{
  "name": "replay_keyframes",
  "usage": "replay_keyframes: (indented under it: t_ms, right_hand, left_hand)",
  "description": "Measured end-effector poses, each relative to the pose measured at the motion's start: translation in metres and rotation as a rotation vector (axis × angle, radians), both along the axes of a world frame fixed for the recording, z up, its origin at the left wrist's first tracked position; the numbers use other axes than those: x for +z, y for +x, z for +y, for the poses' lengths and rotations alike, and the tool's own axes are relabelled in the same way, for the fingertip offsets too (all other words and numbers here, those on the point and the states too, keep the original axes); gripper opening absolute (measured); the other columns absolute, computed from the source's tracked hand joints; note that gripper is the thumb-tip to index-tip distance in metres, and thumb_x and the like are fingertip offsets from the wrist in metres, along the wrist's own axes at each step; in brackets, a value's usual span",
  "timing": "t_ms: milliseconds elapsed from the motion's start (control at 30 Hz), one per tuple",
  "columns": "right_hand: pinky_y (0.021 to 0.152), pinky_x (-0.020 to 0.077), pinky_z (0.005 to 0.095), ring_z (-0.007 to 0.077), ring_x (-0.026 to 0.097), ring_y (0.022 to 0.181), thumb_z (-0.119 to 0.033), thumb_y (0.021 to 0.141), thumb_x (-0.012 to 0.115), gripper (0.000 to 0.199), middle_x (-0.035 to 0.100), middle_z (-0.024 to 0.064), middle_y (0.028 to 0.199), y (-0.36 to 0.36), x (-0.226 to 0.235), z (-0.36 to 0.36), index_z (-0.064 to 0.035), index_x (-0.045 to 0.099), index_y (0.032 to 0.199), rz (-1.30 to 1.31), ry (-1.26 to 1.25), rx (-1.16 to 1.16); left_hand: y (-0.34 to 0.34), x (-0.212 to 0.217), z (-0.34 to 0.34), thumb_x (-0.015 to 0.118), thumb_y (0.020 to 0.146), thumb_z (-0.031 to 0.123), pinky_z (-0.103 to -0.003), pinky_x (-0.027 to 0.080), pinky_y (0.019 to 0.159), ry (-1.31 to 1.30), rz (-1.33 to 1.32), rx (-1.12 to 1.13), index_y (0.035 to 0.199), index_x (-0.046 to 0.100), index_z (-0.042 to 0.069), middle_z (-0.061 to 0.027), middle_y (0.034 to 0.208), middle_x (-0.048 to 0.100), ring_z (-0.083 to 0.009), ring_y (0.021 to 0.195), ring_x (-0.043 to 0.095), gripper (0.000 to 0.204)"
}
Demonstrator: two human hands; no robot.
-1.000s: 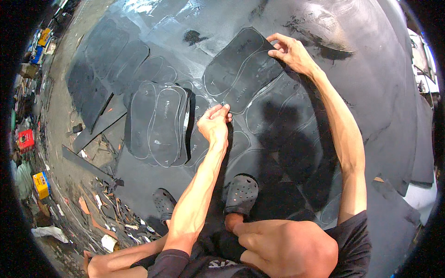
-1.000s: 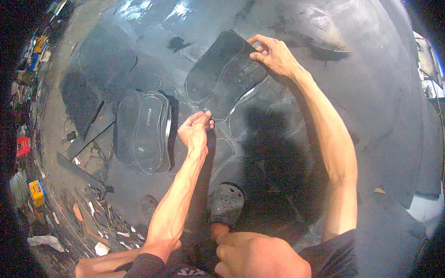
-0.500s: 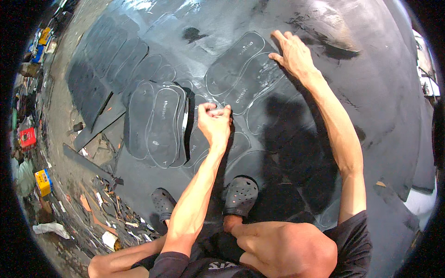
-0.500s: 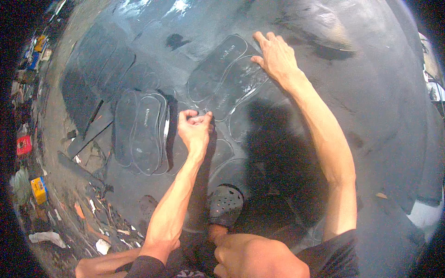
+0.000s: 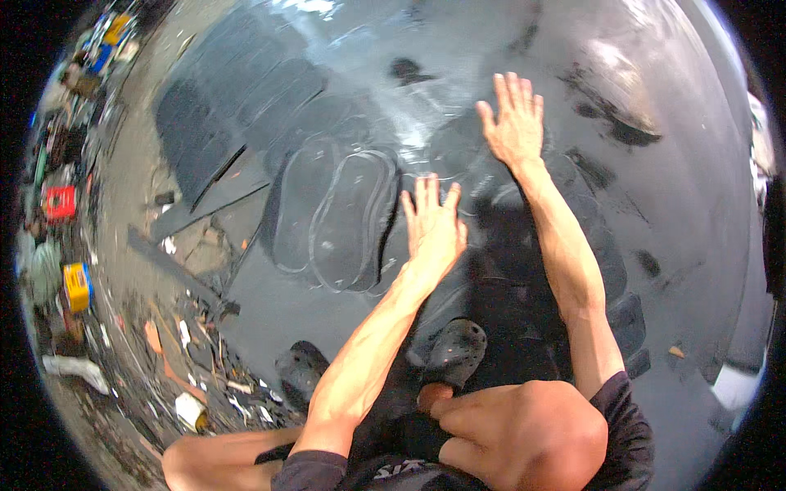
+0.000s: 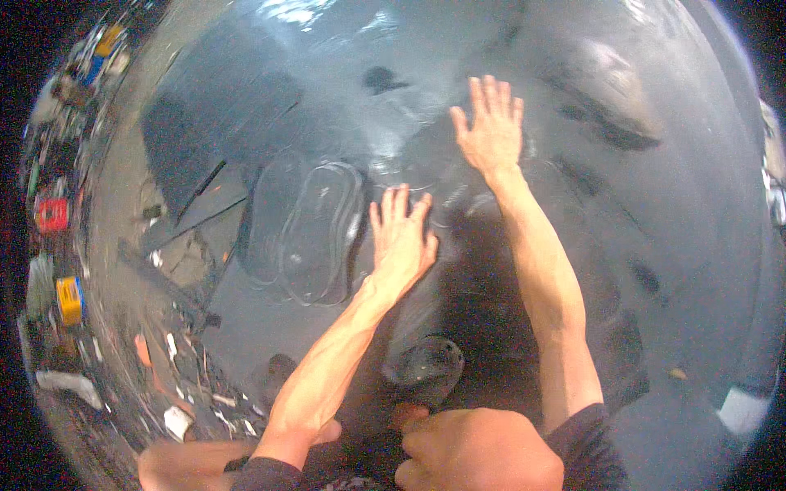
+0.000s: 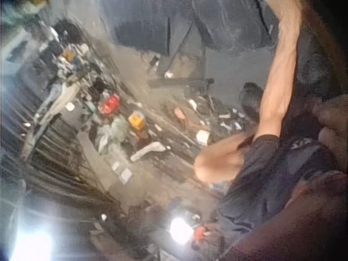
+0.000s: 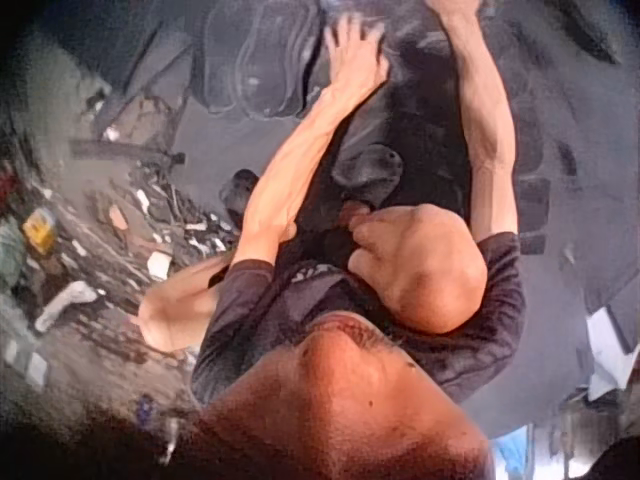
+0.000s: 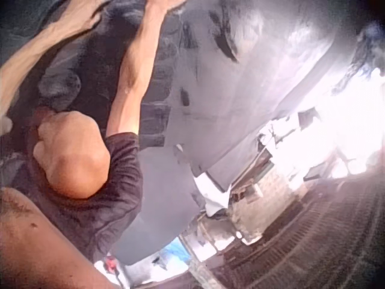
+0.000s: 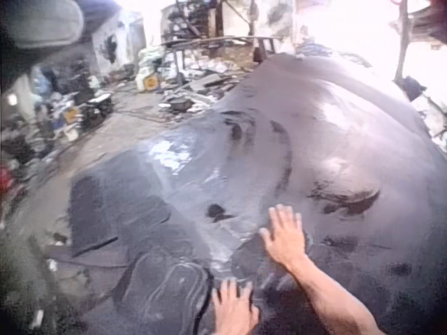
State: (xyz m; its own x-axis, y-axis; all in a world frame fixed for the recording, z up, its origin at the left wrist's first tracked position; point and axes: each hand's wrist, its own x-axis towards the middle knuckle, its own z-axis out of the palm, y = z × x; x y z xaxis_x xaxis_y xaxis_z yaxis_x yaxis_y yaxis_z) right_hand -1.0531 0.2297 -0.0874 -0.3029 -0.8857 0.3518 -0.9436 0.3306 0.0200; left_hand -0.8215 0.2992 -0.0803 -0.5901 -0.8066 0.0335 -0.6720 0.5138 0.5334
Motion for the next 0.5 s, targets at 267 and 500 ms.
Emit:
replay_keyframes:
  t_ms: [267, 500]
  right_hand:
    - [0.126, 0.0154, 0.0571, 0.0381, 0.016, 0.158, -0.039, 0.108, 0.042, 0.072, 0.019, 0.0232, 0.170, 0.089, -0.031, 0.077, 0.0052, 0.020, 0.161, -0.047, 0.170, -0.047]
    - [0.126, 0.0168, 0.0577, 0.0387, 0.013, 0.159, -0.036, 0.108, 0.043, 0.072, 0.013, 0.0222, 0.171, 0.129, -0.022, 0.101, 0.0026, 0.015, 0.163, -0.108, 0.418, -0.130]
  left_hand:
    - [0.135, 0.052, -0.046, 0.079, 0.078, 0.015, -0.054, 0.037, 0.108, -0.177, 0.168, 0.636, 0.136, 0.056, 0.005, -0.0192, 0.130, 0.054, -0.0399, 0.125, 0.047, 0.063]
    - [0.161, 0.045, -0.065, 0.090, 0.070, 0.015, -0.055, 0.037, 0.105, 0.076, 0.154, 0.833, 0.136, 0.055, 0.010, -0.0144, 0.130, 0.055, -0.0371, 0.130, 0.045, 0.075]
